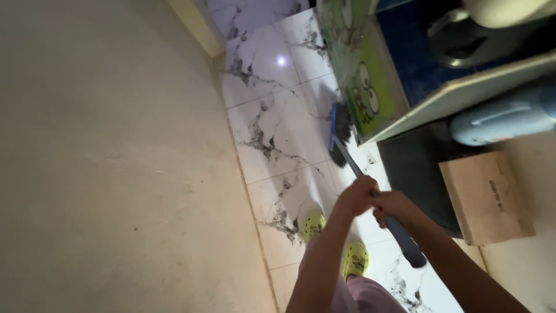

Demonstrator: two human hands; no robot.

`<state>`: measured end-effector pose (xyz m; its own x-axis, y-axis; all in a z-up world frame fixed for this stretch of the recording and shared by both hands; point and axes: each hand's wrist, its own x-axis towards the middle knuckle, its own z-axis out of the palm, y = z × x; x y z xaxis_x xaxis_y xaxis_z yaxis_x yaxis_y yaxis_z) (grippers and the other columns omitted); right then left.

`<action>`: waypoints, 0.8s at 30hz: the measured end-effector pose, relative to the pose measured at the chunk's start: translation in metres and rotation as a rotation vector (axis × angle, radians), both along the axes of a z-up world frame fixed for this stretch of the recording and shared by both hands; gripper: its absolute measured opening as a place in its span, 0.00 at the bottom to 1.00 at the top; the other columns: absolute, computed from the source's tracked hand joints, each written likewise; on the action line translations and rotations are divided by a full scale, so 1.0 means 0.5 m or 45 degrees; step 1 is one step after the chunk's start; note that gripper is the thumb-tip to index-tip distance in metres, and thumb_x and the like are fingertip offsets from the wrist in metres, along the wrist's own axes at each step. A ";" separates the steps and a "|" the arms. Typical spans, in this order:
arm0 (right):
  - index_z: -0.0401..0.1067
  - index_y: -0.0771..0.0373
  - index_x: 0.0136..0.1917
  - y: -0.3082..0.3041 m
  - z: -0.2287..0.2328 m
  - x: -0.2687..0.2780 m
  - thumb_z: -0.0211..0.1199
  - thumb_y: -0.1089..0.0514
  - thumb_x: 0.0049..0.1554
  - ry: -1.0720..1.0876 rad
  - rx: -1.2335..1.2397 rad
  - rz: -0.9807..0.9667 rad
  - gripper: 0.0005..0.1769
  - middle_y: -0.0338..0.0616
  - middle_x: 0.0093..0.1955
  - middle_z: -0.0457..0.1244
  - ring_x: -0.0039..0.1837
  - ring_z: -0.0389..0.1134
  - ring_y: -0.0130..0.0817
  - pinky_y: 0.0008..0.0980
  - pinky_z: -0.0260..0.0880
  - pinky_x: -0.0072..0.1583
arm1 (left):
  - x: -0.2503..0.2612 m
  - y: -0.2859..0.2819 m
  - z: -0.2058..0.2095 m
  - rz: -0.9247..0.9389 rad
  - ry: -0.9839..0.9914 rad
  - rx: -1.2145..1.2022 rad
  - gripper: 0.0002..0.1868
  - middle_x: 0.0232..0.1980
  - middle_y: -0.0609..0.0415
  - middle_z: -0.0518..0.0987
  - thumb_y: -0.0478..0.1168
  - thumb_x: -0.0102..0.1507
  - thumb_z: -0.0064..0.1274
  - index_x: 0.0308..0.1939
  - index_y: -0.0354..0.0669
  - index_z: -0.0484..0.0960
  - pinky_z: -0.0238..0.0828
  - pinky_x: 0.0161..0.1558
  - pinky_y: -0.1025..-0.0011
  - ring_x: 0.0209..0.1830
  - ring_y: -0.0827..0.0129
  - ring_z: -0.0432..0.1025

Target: Sweep the floor near an entryway using a broom and move objects out of the way.

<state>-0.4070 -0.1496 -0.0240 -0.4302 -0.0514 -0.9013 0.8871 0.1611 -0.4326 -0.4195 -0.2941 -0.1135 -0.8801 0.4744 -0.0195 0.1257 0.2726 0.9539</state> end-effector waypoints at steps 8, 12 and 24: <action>0.72 0.50 0.57 -0.071 0.114 -0.115 0.55 0.49 0.61 0.037 -0.177 -0.133 0.13 0.35 0.23 0.52 0.23 0.51 0.26 0.29 0.52 0.26 | -0.138 -0.053 0.070 0.117 0.391 -0.416 0.09 0.45 0.48 0.78 0.32 0.54 0.57 0.37 0.43 0.78 0.71 0.67 0.58 0.54 0.50 0.73; 0.69 0.57 0.54 -0.108 0.231 -0.085 0.58 0.47 0.65 -0.155 0.124 -0.155 0.13 0.40 0.24 0.50 0.24 0.50 0.31 0.36 0.52 0.28 | -0.107 -0.093 0.255 -0.060 0.106 -0.475 0.07 0.49 0.44 0.78 0.33 0.57 0.57 0.39 0.42 0.80 0.74 0.52 0.57 0.58 0.48 0.71; 0.63 0.60 0.47 -0.171 -0.015 -0.265 0.55 0.52 0.66 0.033 -0.562 -0.304 0.10 0.33 0.28 0.56 0.25 0.51 0.19 0.23 0.52 0.27 | -0.276 -0.190 0.122 0.182 0.131 -0.434 0.17 0.50 0.51 0.77 0.38 0.50 0.62 0.42 0.45 0.77 0.72 0.55 0.58 0.59 0.54 0.72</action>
<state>-0.5394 -0.2352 -0.0317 -0.4983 -0.3231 -0.8045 0.8650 -0.2483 -0.4360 -0.5575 -0.3892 -0.0524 -0.9424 0.3284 -0.0629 0.1542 0.5936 0.7899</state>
